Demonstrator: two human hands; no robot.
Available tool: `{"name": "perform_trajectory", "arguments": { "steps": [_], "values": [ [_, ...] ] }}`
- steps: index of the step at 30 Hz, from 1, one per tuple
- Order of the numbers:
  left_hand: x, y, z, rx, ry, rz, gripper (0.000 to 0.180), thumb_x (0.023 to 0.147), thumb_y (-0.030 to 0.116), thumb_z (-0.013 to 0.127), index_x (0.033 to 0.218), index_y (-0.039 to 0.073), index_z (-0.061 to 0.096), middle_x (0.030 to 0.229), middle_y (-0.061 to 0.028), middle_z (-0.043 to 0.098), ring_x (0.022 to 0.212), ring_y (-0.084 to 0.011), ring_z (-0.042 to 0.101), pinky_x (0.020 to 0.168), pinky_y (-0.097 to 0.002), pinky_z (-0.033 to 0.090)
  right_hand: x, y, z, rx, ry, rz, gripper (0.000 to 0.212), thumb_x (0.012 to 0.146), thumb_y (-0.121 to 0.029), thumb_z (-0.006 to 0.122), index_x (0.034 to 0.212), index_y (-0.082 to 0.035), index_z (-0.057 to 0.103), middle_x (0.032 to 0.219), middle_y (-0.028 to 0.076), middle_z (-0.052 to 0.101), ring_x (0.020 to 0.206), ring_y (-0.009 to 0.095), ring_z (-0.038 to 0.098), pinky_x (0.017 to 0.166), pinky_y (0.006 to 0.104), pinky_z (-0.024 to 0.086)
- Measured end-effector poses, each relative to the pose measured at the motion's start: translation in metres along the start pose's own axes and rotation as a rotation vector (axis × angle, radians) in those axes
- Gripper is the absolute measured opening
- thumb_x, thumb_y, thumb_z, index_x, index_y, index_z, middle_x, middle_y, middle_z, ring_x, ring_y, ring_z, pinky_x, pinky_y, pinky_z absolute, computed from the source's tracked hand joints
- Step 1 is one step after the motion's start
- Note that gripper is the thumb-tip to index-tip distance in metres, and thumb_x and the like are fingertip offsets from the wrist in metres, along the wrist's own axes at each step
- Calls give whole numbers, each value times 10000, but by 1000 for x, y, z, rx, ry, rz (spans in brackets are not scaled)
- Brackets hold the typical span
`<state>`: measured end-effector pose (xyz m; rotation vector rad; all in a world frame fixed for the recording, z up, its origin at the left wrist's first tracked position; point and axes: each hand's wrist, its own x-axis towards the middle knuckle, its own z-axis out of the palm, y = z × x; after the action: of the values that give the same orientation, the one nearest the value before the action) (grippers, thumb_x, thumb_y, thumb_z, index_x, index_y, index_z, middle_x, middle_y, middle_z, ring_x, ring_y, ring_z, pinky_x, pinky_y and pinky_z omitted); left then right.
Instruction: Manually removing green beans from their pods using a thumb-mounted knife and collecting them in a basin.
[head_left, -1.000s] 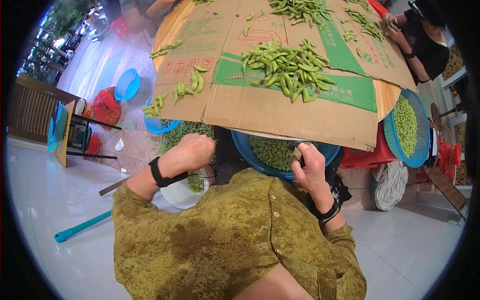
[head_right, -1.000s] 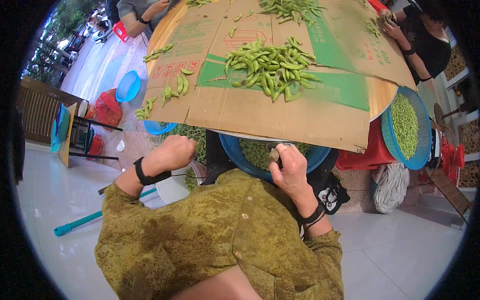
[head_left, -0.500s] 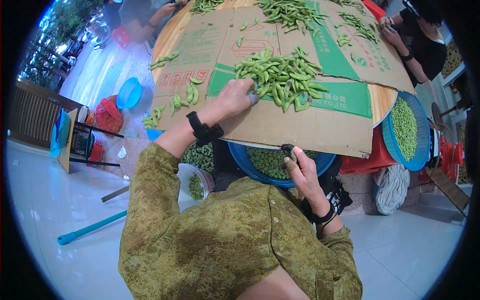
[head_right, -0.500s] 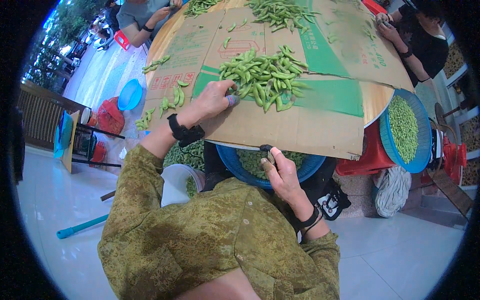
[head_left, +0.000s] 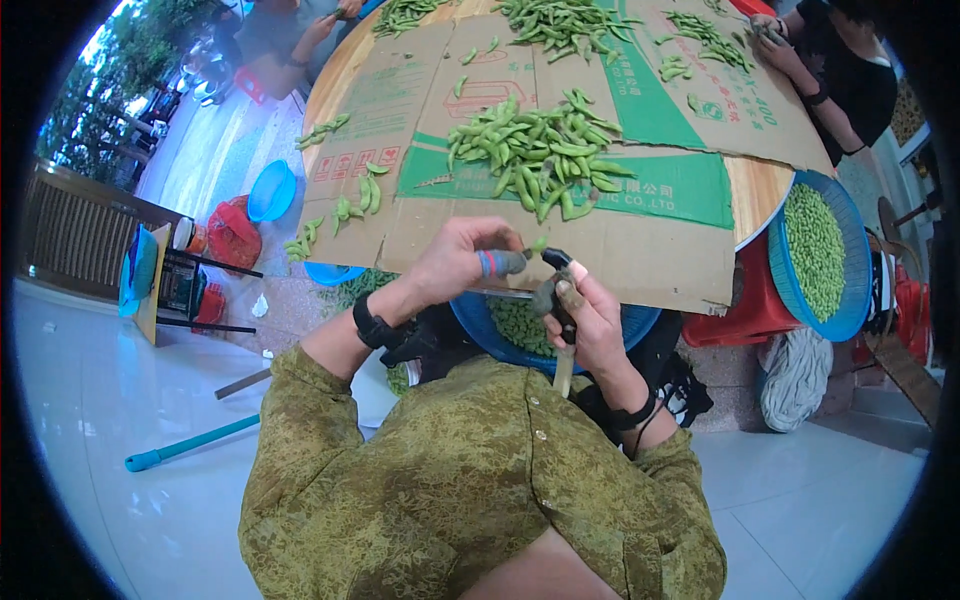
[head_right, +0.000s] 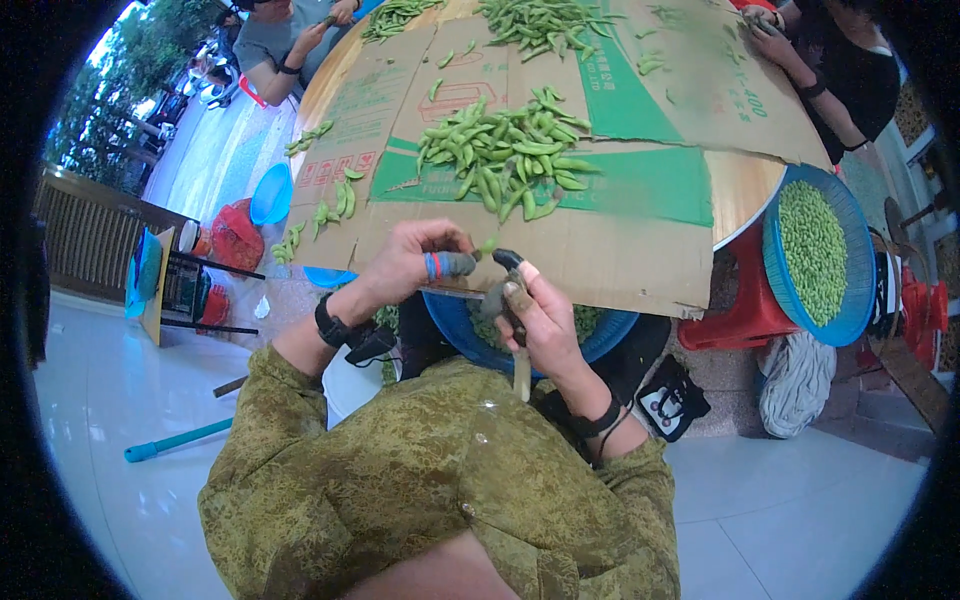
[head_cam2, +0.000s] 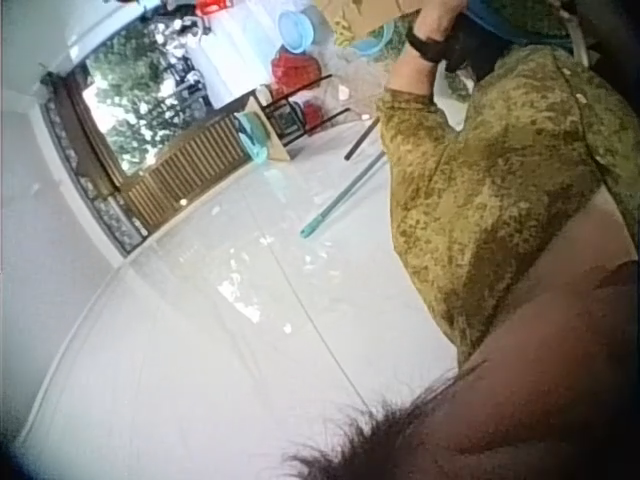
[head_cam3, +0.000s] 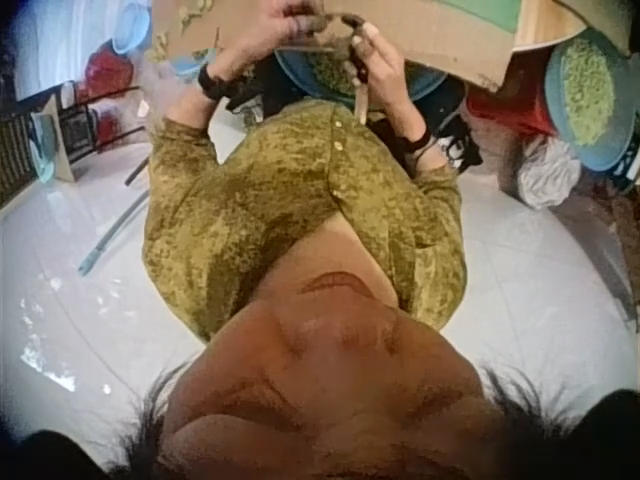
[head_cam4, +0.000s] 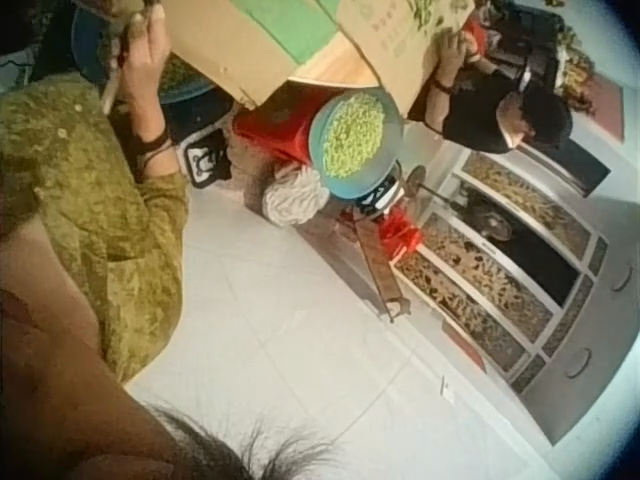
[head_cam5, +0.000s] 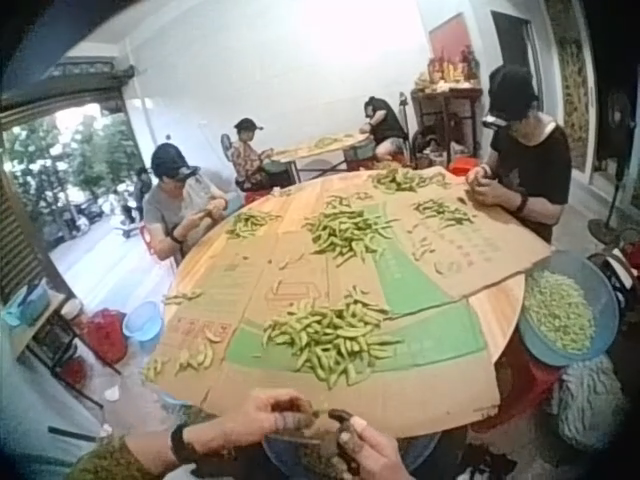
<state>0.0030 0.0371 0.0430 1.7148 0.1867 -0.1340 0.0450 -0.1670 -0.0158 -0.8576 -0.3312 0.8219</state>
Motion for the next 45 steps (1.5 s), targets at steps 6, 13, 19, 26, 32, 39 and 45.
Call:
{"name": "perform_trajectory", "arguments": {
  "steps": [6, 13, 19, 26, 32, 39, 45],
  "values": [
    [2, 2, 25, 43, -5, -112, 124, 843, 72, 622, 948, 21, 664, 803, 8, 637, 745, -53, 564, 659, -216, 460, 0, -7, -12, 248, -85, 98, 425, 971, -169, 457, 1377, -61, 389, 832, 37, 523, 538, 76, 421, 425, 196, 362],
    [11, -3, 38, 21, 20, -21, 169, 847, 34, 591, 991, -11, 668, 874, -30, 669, 815, -83, 593, 741, -243, 489, 2, -13, -22, 373, -88, 157, 409, 969, -192, 479, 1355, -70, 418, 826, 23, 518, 520, 68, 390, 423, 193, 347],
    [8, -4, 42, -40, 72, -12, 175, 847, 8, 564, 989, -26, 660, 894, -36, 660, 829, -85, 590, 751, -245, 488, 6, -16, -21, 316, -62, 190, 445, 964, -189, 497, 1380, -72, 392, 813, 15, 508, 484, 61, 366, 406, 202, 342],
    [3, -9, 46, -164, 113, 21, 155, 879, 54, 568, 988, -25, 645, 858, -12, 633, 792, -67, 562, 721, -231, 472, 11, -17, -15, 254, -59, 136, 394, 958, -143, 491, 1336, -41, 446, 811, 17, 531, 503, 49, 384, 417, 178, 341],
    [3, -13, 46, -169, 126, 46, 159, 890, 72, 570, 998, -19, 642, 857, -6, 627, 779, -60, 550, 704, -226, 465, 11, -12, -10, 215, -42, 97, 407, 961, -160, 494, 1343, -34, 433, 810, 12, 527, 501, 48, 395, 414, 181, 343],
    [0, -17, 37, -241, 109, 58, 156, 893, 80, 568, 991, -14, 645, 819, -2, 622, 754, -57, 546, 685, -222, 461, 12, -8, 2, 150, 21, 83, 438, 964, -170, 488, 1373, -39, 401, 785, 6, 504, 496, 64, 409, 417, 203, 346],
    [-9, -25, 25, -214, 80, -3, 148, 899, 86, 556, 972, -11, 640, 821, -12, 630, 749, -61, 553, 681, -225, 464, 14, 1, 8, 164, 6, 86, 442, 959, -175, 498, 1370, -41, 406, 794, 4, 495, 497, 67, 409, 417, 203, 345]
  ]
}}
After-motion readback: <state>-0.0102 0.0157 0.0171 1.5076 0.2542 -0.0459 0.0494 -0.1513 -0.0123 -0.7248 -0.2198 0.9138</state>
